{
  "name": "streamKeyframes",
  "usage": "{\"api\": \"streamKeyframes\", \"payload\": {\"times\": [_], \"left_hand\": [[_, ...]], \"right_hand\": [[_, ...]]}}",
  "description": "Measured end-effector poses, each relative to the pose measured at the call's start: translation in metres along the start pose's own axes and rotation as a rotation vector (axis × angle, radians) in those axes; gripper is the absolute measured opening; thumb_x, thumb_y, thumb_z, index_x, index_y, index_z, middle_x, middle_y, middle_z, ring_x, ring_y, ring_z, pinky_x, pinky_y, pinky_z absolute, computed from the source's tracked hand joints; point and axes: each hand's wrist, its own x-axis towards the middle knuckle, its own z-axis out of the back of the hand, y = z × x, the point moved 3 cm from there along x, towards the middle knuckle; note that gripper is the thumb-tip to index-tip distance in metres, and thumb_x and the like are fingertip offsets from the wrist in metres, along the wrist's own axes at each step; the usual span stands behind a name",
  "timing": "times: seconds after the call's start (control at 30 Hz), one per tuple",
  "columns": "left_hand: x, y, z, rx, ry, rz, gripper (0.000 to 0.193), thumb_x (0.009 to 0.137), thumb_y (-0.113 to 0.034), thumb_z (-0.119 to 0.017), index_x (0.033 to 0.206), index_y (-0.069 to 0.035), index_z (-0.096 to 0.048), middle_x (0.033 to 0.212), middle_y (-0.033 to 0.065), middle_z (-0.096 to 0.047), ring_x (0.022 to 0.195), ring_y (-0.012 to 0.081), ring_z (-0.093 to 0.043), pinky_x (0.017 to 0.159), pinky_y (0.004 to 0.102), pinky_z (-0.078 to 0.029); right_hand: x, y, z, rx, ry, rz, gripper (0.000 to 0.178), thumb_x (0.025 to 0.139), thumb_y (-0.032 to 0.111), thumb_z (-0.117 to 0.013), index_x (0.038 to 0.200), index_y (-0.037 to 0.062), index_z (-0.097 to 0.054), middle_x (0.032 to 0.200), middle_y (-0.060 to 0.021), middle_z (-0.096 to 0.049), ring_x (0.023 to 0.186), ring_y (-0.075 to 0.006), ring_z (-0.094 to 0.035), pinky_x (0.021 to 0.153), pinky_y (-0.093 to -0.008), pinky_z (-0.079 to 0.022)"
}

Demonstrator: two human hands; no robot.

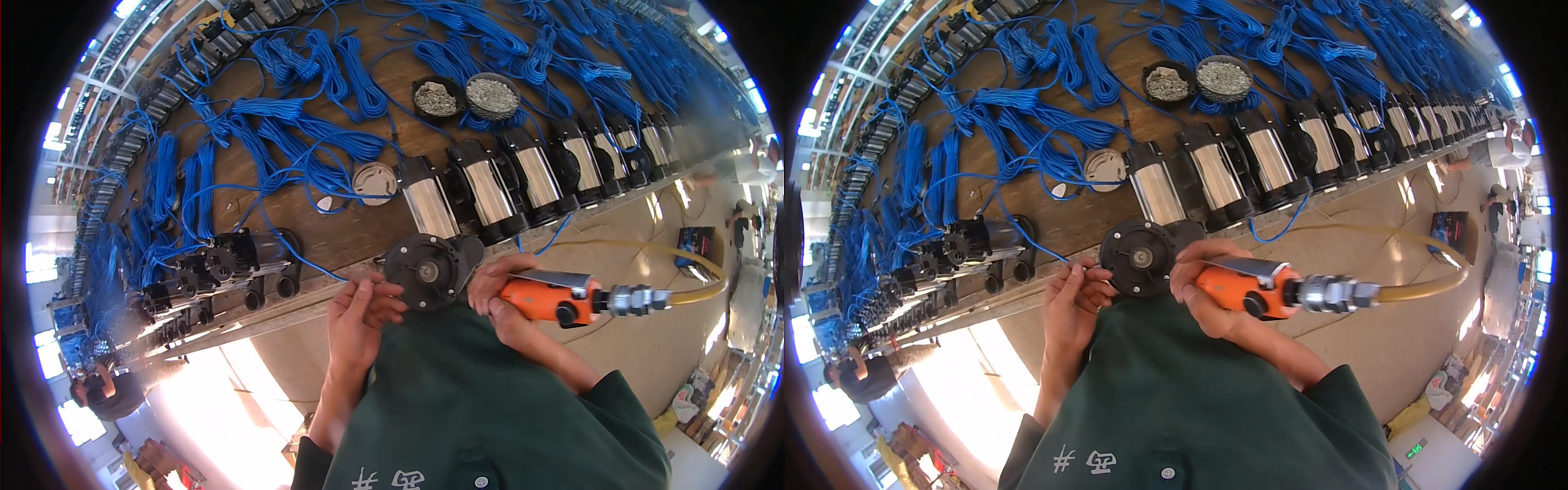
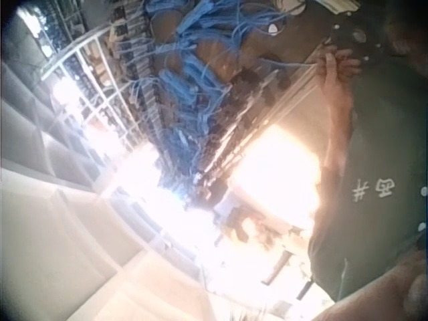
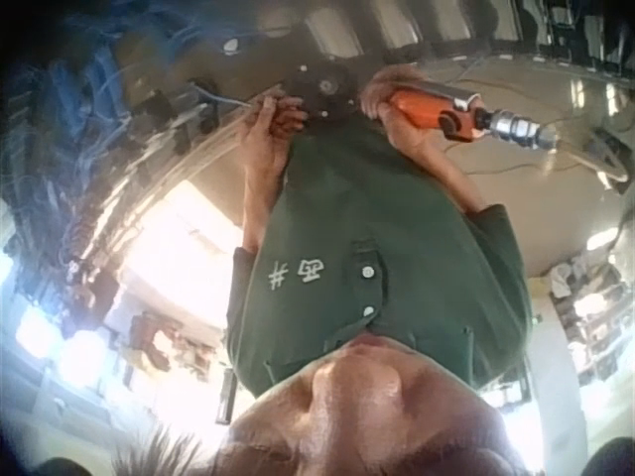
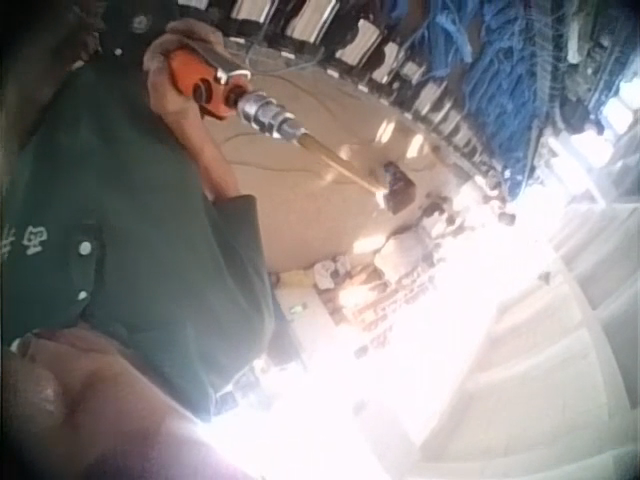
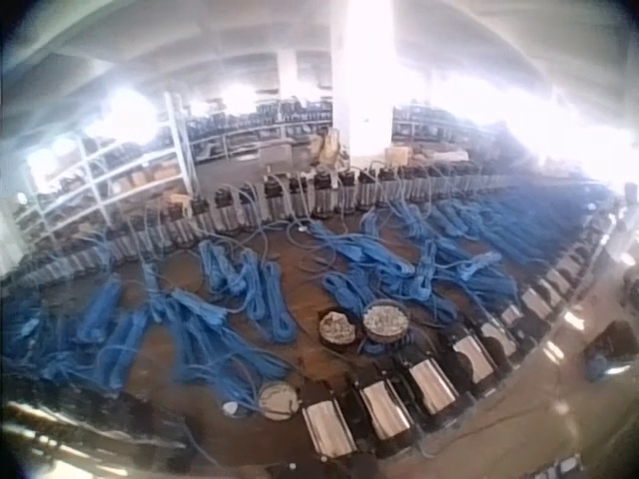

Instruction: The person assembles water pumps by using a pneumatic screwdriver to secure metal caps onto cylindrical pump bodies, picking up screws from a container, and later retrieving additional caps from a box on the floor to place them on remaining units.

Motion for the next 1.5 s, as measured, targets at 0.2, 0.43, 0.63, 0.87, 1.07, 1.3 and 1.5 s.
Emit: {"api": "streamKeyframes", "payload": {"times": [0.2, 0.43, 0.63, 0.87, 1.07, 1.3, 1.5], "left_hand": [[-0.008, -0.006, -0.018, -0.034, 0.068, -0.013, 0.019, 0.099, -0.018, -0.048, 0.106, -0.001, -0.054, 0.091, 0.0208, -0.068, 0.075, 0.0257, -0.067, 0.066, 0.0332, -0.052], [-0.008, 0.000, -0.017, -0.132, 0.152, 0.072, 0.019, 0.100, -0.018, -0.049, 0.108, -0.001, -0.052, 0.093, 0.0200, -0.069, 0.075, 0.0249, -0.067, 0.064, 0.0318, -0.052], [-0.012, 0.001, -0.029, -0.144, 0.097, 0.095, 0.020, 0.100, -0.020, -0.049, 0.106, -0.002, -0.053, 0.086, 0.0161, -0.069, 0.072, 0.0234, -0.067, 0.060, 0.0312, -0.051], [-0.006, 0.007, -0.017, 0.011, 0.094, 0.146, 0.020, 0.099, -0.017, -0.049, 0.106, 0.000, -0.057, 0.077, 0.0133, -0.068, 0.057, 0.0174, -0.062, 0.051, 0.0238, -0.046], [0.010, -0.004, -0.007, 0.587, 0.178, -0.158, 0.020, 0.099, -0.014, -0.048, 0.108, -0.002, -0.063, 0.063, 0.0036, -0.060, 0.052, 0.0065, -0.049, 0.048, 0.0202, -0.037], [0.024, 0.000, 0.009, 0.024, 0.067, -0.156, 0.015, 0.097, -0.016, -0.053, 0.105, -0.005, -0.049, 0.069, 0.0081, -0.061, 0.051, 0.0096, -0.048, 0.046, 0.0207, -0.034], [0.029, 0.008, 0.018, -0.057, 0.008, -0.103, 0.015, 0.097, -0.018, -0.056, 0.096, -0.004, -0.053, 0.069, 0.0079, -0.063, 0.050, 0.0112, -0.052, 0.043, 0.0219, -0.036]], "right_hand": [[0.035, 0.015, -0.035, 0.280, 0.101, 0.101, 0.031, 0.083, -0.002, -0.052, 0.110, 0.0021, -0.036, 0.070, -0.0071, -0.051, 0.061, -0.0163, -0.052, 0.062, -0.0333, -0.050], [0.044, 0.008, -0.063, 0.319, 0.090, 0.088, 0.028, 0.085, 0.008, -0.053, 0.108, 0.0054, -0.038, 0.073, -0.0045, -0.049, 0.061, -0.0141, -0.049, 0.061, -0.0313, -0.047], [0.044, -0.003, -0.062, 0.331, 0.123, 0.122, 0.028, 0.084, 0.000, -0.053, 0.106, 0.0017, -0.038, 0.071, -0.0072, -0.053, 0.061, -0.0150, -0.053, 0.063, -0.0318, -0.050], [0.044, -0.002, -0.060, 0.178, 0.295, 0.042, 0.026, 0.080, 0.003, -0.060, 0.100, 0.0037, -0.043, 0.071, -0.0061, -0.053, 0.060, -0.0158, -0.053, 0.061, -0.0314, -0.048], [0.043, -0.018, -0.062, 0.265, 0.131, 0.093, 0.024, 0.081, -0.002, -0.052, 0.101, 0.0012, -0.039, 0.068, -0.0083, -0.053, 0.061, -0.0171, -0.052, 0.065, -0.0330, -0.050], [0.046, -0.021, -0.073, 0.131, 0.113, 0.050, 0.031, 0.080, 0.009, -0.055, 0.106, 0.0021, -0.040, 0.069, -0.0060, -0.048, 0.056, -0.0157, -0.048, 0.056, -0.0310, -0.046], [0.047, -0.016, -0.077, 0.136, 0.189, 0.023, 0.027, 0.079, -0.006, -0.051, 0.102, 0.0004, -0.039, 0.071, -0.0089, -0.053, 0.060, -0.0164, -0.052, 0.063, -0.0321, -0.050]]}}
